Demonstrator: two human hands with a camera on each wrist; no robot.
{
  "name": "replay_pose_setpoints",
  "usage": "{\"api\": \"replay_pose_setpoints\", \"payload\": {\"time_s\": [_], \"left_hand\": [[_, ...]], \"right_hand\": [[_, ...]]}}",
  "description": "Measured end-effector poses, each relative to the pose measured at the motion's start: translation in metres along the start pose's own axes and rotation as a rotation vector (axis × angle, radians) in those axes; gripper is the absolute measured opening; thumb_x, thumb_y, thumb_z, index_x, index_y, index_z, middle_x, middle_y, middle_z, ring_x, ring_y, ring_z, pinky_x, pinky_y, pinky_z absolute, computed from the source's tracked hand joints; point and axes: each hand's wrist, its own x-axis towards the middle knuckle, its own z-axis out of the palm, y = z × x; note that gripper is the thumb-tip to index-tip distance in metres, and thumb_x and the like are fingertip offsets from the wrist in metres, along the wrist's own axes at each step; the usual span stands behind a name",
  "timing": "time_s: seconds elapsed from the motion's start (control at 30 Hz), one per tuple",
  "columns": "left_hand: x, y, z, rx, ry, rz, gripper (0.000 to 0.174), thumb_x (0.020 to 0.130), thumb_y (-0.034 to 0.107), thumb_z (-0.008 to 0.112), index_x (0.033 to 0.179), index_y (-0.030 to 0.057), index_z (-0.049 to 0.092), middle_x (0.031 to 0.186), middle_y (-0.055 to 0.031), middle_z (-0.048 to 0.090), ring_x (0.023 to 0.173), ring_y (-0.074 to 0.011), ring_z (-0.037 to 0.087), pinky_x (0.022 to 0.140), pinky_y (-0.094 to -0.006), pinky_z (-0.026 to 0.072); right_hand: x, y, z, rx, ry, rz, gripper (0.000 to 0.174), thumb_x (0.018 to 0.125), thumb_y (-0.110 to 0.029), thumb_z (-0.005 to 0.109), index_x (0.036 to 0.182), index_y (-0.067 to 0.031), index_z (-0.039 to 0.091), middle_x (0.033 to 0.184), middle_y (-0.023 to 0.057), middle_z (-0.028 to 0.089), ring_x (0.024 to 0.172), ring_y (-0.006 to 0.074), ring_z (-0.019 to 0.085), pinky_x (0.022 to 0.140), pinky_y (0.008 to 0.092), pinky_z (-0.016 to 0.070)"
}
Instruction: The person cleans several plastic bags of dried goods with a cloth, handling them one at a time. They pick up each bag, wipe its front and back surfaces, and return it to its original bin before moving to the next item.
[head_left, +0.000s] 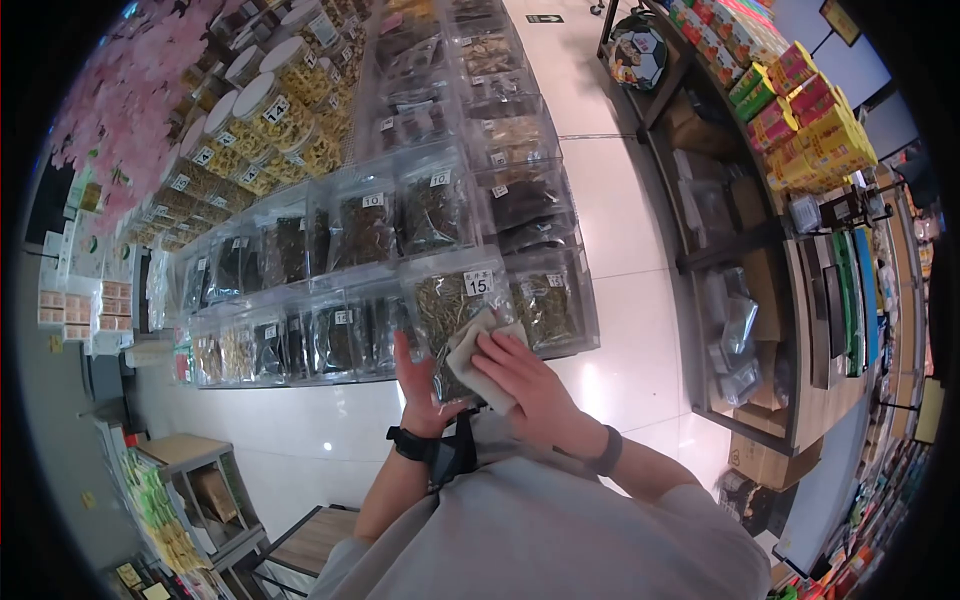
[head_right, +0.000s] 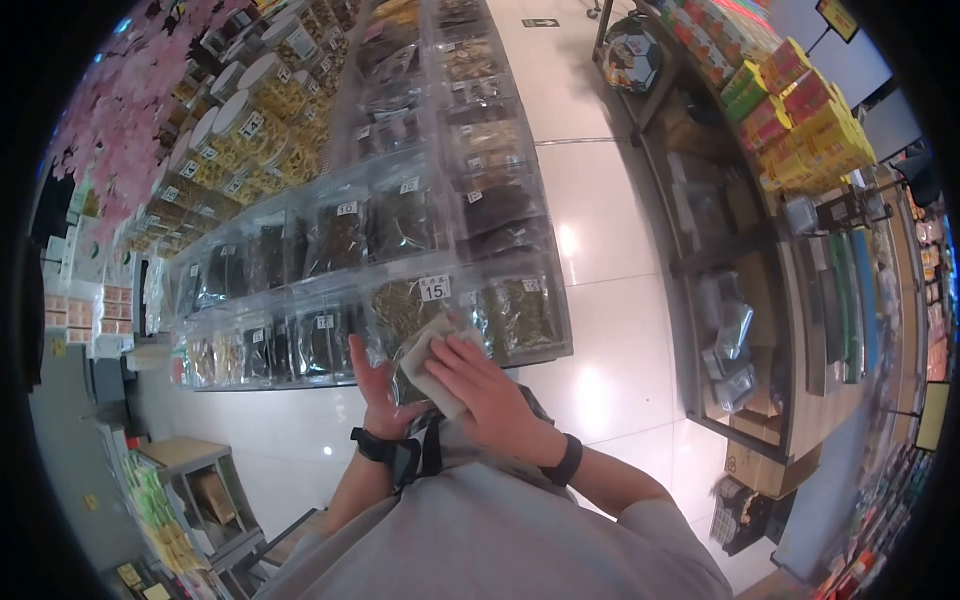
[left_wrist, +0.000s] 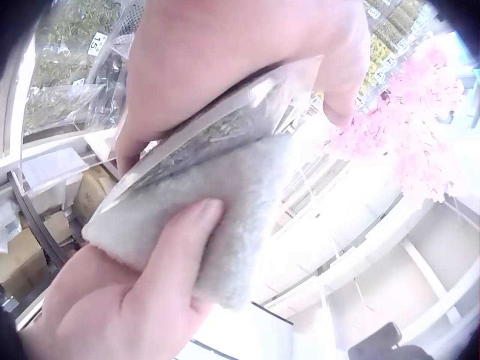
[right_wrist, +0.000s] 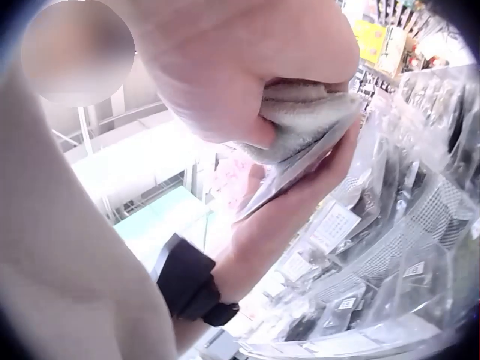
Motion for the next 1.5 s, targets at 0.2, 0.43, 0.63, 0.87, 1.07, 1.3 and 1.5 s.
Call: {"api": "replay_pose_setpoints", "payload": {"time_s": [0.2,0.43,0.63,0.87,1.07,1.3,1.5], "left_hand": [[0.013,0.005,-0.005,-1.558,0.064,-0.656,0.123,0.072,0.046,0.085,0.156,0.0111,0.002,0.146,-0.0169,0.044,0.130,-0.0337,0.050,0.111,-0.0497,0.0399],[0.018,0.036,0.014,-0.503,0.032,-0.500,0.089,0.091,0.076,0.036,0.147,0.0068,0.039,0.140,-0.0153,0.052,0.127,-0.0310,0.053,0.103,-0.0442,0.0493],[0.010,0.011,0.001,-0.913,-0.079,-0.593,0.068,0.095,0.046,0.054,0.148,0.0076,0.036,0.142,-0.0132,0.050,0.125,-0.0290,0.055,0.100,-0.0423,0.0509],[0.004,-0.008,0.000,-0.078,-0.284,-0.515,0.050,0.089,-0.001,0.062,0.136,0.0023,0.048,0.133,-0.0073,0.055,0.118,-0.0147,0.055,0.095,-0.0313,0.0492],[0.003,-0.010,-0.015,-0.172,-0.427,-0.717,0.041,0.090,0.003,0.064,0.131,0.0027,0.055,0.124,-0.0080,0.062,0.113,-0.0164,0.058,0.096,-0.0327,0.0485],[0.009,0.002,-0.013,0.018,-0.478,-0.507,0.043,0.091,0.003,0.062,0.133,0.0021,0.054,0.131,-0.0079,0.058,0.120,-0.0181,0.053,0.099,-0.0350,0.0451],[0.007,-0.001,-0.020,-0.012,-0.384,-0.434,0.044,0.089,-0.004,0.061,0.132,0.0022,0.055,0.128,-0.0078,0.059,0.116,-0.0177,0.056,0.095,-0.0327,0.0478]], "right_hand": [[0.007,-0.013,0.006,0.061,0.009,-0.145,0.066,0.069,0.004,0.062,0.134,-0.0036,0.055,0.147,0.0164,0.046,0.140,0.0358,0.038,0.116,0.0489,0.0314],[0.013,-0.009,0.003,0.103,0.144,0.020,0.066,0.069,0.007,0.059,0.134,-0.0055,0.056,0.146,0.0168,0.047,0.140,0.0355,0.038,0.117,0.0479,0.0307],[0.016,0.010,-0.013,0.241,0.251,0.233,0.069,0.070,0.014,0.048,0.136,-0.0041,0.053,0.150,0.0204,0.041,0.143,0.0362,0.034,0.118,0.0456,0.0292],[0.023,0.002,-0.018,0.300,0.058,-0.019,0.066,0.072,0.014,0.048,0.135,-0.0029,0.054,0.150,0.0192,0.043,0.143,0.0366,0.034,0.118,0.0444,0.0273],[0.030,0.010,-0.015,0.167,0.334,0.192,0.064,0.072,0.009,0.054,0.134,-0.0063,0.057,0.150,0.0159,0.044,0.143,0.0354,0.034,0.118,0.0483,0.0273],[0.038,0.008,-0.017,0.117,0.182,-0.051,0.071,0.065,0.013,0.056,0.133,-0.0093,0.057,0.149,0.0123,0.045,0.142,0.0345,0.035,0.119,0.0463,0.0288],[0.036,-0.006,-0.011,0.223,0.001,-0.165,0.070,0.065,0.017,0.050,0.130,-0.0065,0.060,0.147,0.0166,0.047,0.142,0.0360,0.036,0.119,0.0458,0.0272]]}}
